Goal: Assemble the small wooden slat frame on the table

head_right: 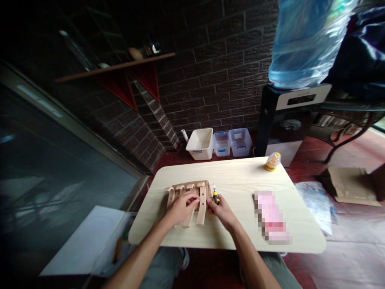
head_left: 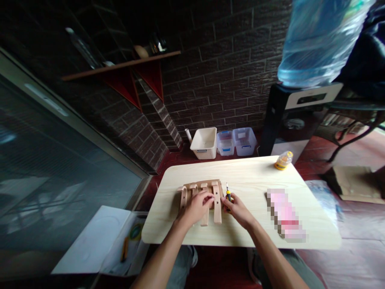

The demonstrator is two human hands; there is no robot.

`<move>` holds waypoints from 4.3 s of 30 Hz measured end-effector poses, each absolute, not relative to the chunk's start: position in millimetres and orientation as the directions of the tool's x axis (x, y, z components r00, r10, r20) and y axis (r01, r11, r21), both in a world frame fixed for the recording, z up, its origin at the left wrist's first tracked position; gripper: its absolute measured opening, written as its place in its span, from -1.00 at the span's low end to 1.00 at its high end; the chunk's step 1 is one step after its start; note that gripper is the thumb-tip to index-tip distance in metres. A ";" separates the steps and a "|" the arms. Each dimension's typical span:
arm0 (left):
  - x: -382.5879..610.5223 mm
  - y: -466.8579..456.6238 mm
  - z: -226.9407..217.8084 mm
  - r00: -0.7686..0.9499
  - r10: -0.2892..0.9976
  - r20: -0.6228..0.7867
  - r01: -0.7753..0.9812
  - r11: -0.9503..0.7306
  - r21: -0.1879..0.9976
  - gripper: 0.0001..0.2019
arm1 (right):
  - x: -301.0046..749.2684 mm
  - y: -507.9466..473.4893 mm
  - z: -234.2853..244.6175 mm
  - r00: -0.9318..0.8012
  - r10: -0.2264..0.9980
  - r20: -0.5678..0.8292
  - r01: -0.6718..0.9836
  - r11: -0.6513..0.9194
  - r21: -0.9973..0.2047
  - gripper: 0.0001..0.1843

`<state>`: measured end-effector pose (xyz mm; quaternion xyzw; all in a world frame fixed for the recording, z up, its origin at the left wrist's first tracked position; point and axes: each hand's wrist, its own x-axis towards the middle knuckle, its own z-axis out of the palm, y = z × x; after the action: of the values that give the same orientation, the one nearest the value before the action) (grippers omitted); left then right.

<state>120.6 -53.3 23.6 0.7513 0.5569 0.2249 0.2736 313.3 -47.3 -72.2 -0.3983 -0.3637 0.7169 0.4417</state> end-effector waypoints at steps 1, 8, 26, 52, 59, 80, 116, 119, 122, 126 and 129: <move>117.2 -51.3 25.2 0.248 0.968 0.049 0.690 -0.211 0.692 -0.79 | 314.6 -47.3 -71.5 -0.286 0.923 -0.256 -0.338 -0.347 -0.875 -0.44; 90.9 -44.4 45.1 0.091 0.989 0.113 0.569 -0.145 0.810 -0.77 | 321.9 -44.2 -75.9 -0.239 0.917 -0.318 -0.318 -0.383 -0.867 -0.52; 77.1 -53.1 31.3 0.125 0.985 0.122 0.520 -0.169 0.837 -0.75 | 308.6 -42.6 -74.5 -0.224 0.891 -0.394 -0.307 -0.449 -0.839 -0.56; 126.8 -45.3 34.5 0.341 0.940 0.028 0.755 -0.292 0.587 -0.84 | 307.3 -41.5 -65.5 -0.274 0.905 -0.325 -0.338 -0.408 -0.848 -0.52; 129.3 -47.5 40.7 0.422 0.902 0.089 0.760 -0.406 0.508 -0.81 | 308.9 -45.3 -63.5 -0.299 0.898 -0.323 -0.340 -0.416 -0.843 -0.52; 132.4 -49.1 36.1 0.497 0.860 0.112 0.720 -0.481 0.500 -0.75 | 308.9 -45.2 -61.7 -0.313 0.904 -0.290 -0.336 -0.391 -0.857 -0.54; 121.4 -53.3 9.0 0.286 0.949 0.134 0.702 -0.303 0.644 -0.84 | 310.3 -44.9 -58.3 -0.320 0.897 -0.305 -0.315 -0.404 -0.859 -0.59; 123.8 -53.9 12.9 0.267 0.958 0.104 0.682 -0.264 0.682 -0.83 | 311.5 -44.4 -60.6 -0.319 0.898 -0.302 -0.315 -0.401 -0.860 -0.58; 124.7 -54.2 14.7 0.263 0.961 0.091 0.703 -0.255 0.664 -0.83 | 312.3 -43.3 -64.4 -0.328 0.898 -0.295 -0.322 -0.400 -0.858 -0.57; 123.4 -54.0 13.3 0.283 0.952 0.113 0.709 -0.287 0.644 -0.84 | 313.4 -42.0 -67.3 -0.331 0.893 -0.306 -0.348 -0.417 -0.839 -0.57; 123.1 -53.4 11.7 0.290 0.948 0.130 0.716 -0.305 0.628 -0.84 | 313.8 -41.3 -67.7 -0.334 0.890 -0.309 -0.351 -0.422 -0.836 -0.58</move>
<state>123.1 -53.4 11.7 0.7684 0.5416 0.2487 0.2332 313.8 -41.3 -67.7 -0.3984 -0.3386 0.7432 0.4175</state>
